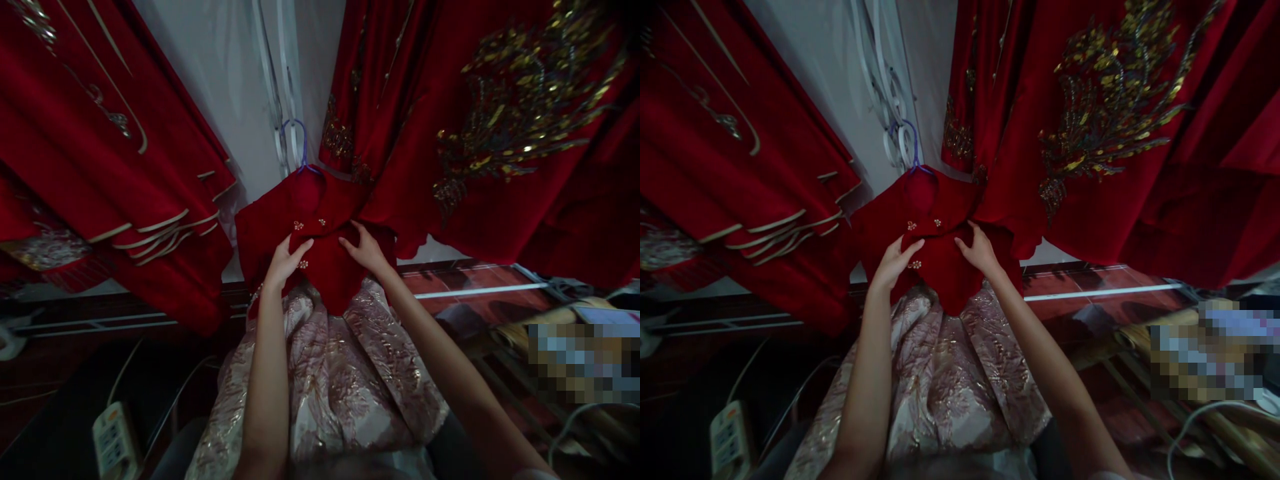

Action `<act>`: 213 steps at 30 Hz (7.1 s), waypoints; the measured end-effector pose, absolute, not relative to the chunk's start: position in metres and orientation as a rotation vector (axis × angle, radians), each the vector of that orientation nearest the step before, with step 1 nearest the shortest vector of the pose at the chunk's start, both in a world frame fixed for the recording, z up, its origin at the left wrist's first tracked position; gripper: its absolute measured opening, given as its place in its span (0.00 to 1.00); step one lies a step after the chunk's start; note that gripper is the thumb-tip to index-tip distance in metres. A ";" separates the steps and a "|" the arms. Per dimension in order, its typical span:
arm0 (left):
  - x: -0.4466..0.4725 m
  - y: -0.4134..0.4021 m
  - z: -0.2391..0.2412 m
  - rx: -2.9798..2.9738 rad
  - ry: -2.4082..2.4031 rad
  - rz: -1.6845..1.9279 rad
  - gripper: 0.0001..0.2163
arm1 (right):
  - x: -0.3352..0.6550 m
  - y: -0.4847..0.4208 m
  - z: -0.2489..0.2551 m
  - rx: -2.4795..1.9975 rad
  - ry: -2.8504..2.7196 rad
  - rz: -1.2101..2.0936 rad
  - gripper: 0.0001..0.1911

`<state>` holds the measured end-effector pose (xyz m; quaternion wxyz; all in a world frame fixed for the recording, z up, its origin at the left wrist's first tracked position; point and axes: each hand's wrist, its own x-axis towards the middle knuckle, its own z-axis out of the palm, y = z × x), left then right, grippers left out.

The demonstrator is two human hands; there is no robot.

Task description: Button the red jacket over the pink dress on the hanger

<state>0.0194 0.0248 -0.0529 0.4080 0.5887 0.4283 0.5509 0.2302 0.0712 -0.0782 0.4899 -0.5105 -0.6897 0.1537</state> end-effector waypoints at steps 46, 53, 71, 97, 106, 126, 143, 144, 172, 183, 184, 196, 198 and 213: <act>-0.043 0.033 -0.120 1.330 1.381 1.667 0.13 | 0.144 0.014 -0.099 -0.830 -1.543 1.110 0.21; -0.039 0.036 -0.124 1.465 1.387 1.706 0.15 | 0.132 0.029 -0.088 -0.816 -1.768 0.866 0.13; -0.033 0.033 -0.119 1.459 1.441 1.692 0.12 | 0.107 0.056 -0.096 -0.879 -1.747 0.709 0.12; -0.035 0.031 -0.119 1.469 1.406 1.809 0.09 | 0.100 0.056 -0.086 -0.858 -1.789 0.671 0.09; -0.068 0.022 -0.113 1.344 1.462 1.690 0.09 | 0.164 0.014 -0.106 -0.920 -1.838 0.918 0.08; -0.077 0.033 -0.161 1.378 1.667 1.158 0.07 | 0.153 0.023 -0.180 -1.066 -1.635 1.079 0.16; -0.079 -0.008 -0.099 1.305 1.340 0.845 0.11 | 0.146 0.006 -0.148 -0.965 -1.869 0.809 0.05; -0.079 -0.010 -0.097 1.318 1.310 0.824 0.11 | 0.143 0.003 -0.142 -0.946 -1.833 0.876 0.06; -0.065 0.001 -0.106 1.174 1.459 0.982 0.11 | 0.101 0.013 -0.137 -0.937 -1.834 0.708 0.04; -0.070 0.002 -0.114 1.147 1.382 1.000 0.14 | 0.111 0.014 -0.140 -0.997 -1.978 0.662 0.09; -0.072 0.003 -0.116 1.161 1.401 1.004 0.14 | 0.116 0.013 -0.141 -1.002 -1.996 0.701 0.12; -0.077 0.012 -0.127 1.911 1.577 0.932 0.10 | 0.154 -0.004 -0.132 -1.006 -1.769 1.067 0.12; -0.074 0.014 -0.129 1.965 1.620 0.913 0.10 | 0.147 -0.003 -0.138 -0.947 -1.720 1.148 0.18; -0.066 0.015 -0.128 1.991 1.577 0.949 0.05 | 0.130 -0.007 -0.159 -0.765 -1.353 1.660 0.28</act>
